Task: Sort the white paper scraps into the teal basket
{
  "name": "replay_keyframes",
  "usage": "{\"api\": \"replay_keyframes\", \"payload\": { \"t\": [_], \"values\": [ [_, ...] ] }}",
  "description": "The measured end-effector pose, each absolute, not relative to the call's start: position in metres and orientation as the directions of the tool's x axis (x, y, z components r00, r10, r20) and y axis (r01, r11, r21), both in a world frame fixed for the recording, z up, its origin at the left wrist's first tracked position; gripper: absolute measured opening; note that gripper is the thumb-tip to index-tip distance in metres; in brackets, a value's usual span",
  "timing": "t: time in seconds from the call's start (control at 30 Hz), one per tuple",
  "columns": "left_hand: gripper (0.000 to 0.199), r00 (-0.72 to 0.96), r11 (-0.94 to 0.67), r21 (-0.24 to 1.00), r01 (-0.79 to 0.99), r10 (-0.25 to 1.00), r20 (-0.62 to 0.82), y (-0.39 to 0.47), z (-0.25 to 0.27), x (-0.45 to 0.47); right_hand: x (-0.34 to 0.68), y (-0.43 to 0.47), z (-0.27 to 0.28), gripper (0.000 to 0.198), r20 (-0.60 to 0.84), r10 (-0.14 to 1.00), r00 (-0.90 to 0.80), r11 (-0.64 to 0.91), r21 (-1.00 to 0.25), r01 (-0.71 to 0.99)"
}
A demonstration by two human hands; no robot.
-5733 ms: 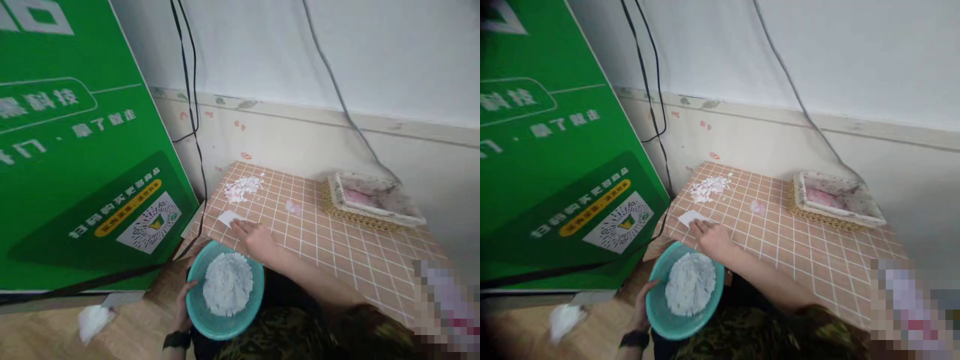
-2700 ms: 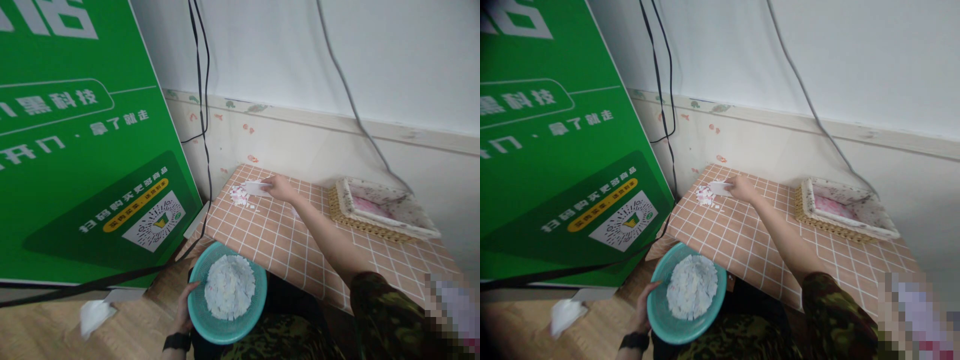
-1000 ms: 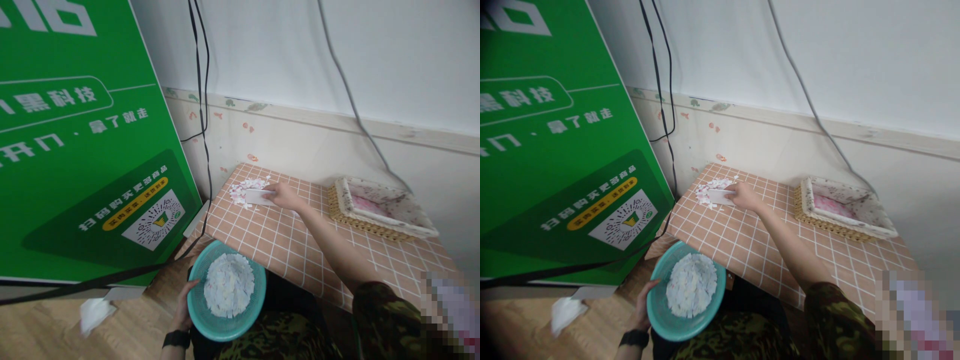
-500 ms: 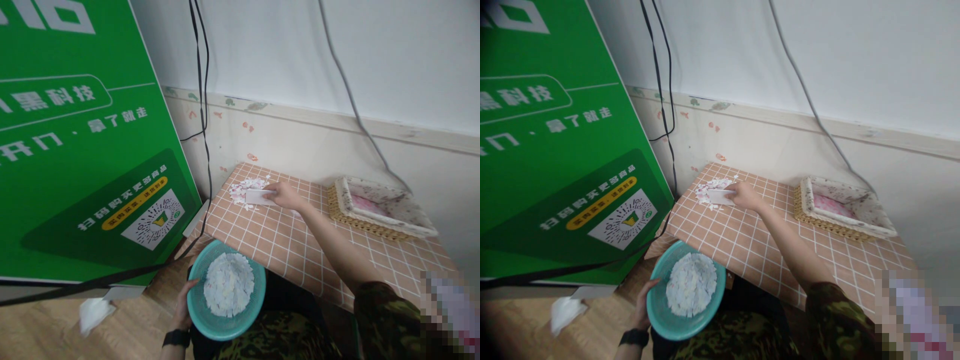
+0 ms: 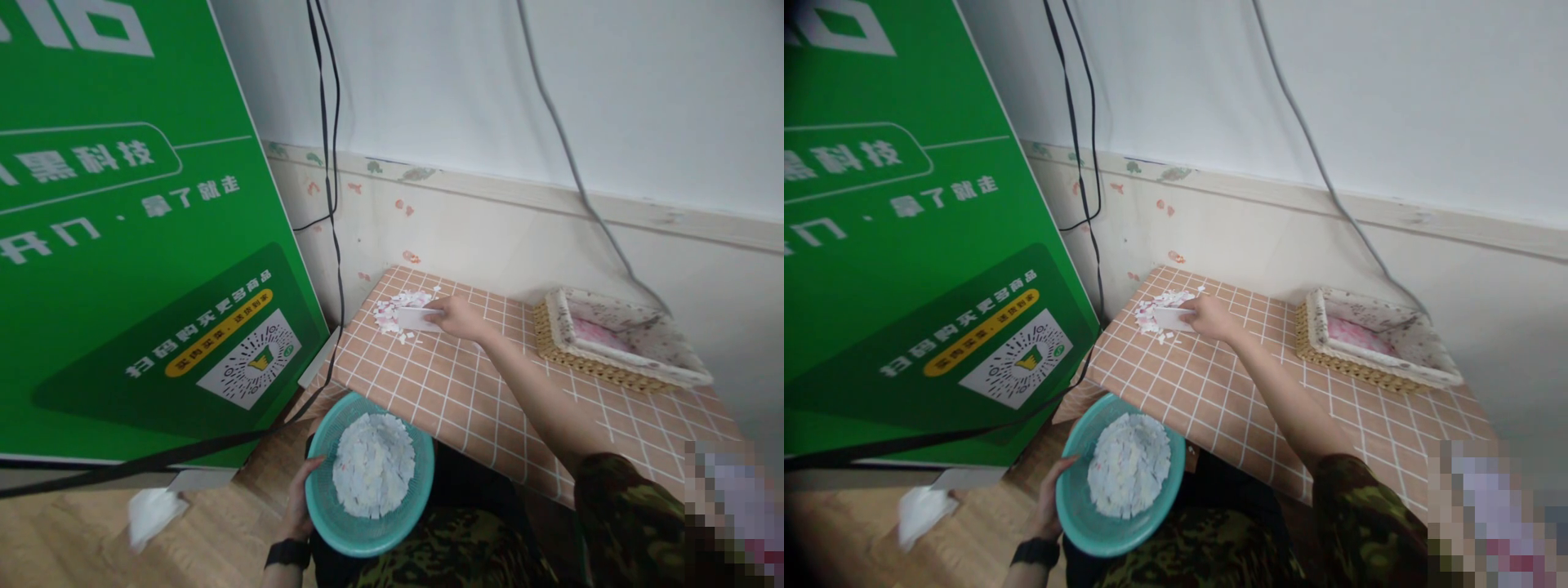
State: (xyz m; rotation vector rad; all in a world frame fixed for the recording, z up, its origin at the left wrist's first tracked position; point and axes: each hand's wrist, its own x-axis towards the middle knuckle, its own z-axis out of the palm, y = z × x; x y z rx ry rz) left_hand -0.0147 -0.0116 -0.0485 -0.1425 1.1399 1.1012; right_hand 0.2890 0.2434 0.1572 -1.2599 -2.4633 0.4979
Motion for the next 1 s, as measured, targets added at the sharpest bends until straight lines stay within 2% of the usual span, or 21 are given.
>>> {"api": "replay_keyframes", "payload": {
  "t": [0.17, 0.33, 0.5, 0.77, 1.0],
  "values": [
    [0.021, -0.028, 0.466, 0.414, -0.782, 0.637, -0.770, -0.011, -0.048, -0.013, 0.295, 0.246, 0.161, 0.020, 0.089, 0.815, -0.573, 0.551, -0.427, 0.717],
    [0.018, -0.020, 0.494, 0.417, -0.763, 0.627, -0.779, -0.012, -0.053, -0.016, 0.298, 0.251, 0.157, 0.024, 0.148, 0.813, -0.563, 0.562, -0.449, 0.694],
    [0.017, -0.030, 0.501, 0.432, -0.750, 0.627, -0.779, -0.012, -0.052, -0.017, 0.292, 0.257, 0.149, 0.023, 0.133, 0.798, -0.587, 0.573, -0.466, 0.674],
    [0.016, -0.039, 0.506, 0.413, -0.757, 0.596, -0.802, -0.012, -0.048, -0.015, 0.295, 0.262, 0.165, 0.021, 0.105, 0.766, -0.634, 0.618, -0.391, 0.681],
    [0.015, -0.015, 0.531, 0.416, -0.739, 0.603, -0.797, -0.013, -0.051, -0.017, 0.285, 0.275, 0.163, 0.023, 0.082, 0.747, -0.660, 0.620, -0.444, 0.646]
  ]
}}
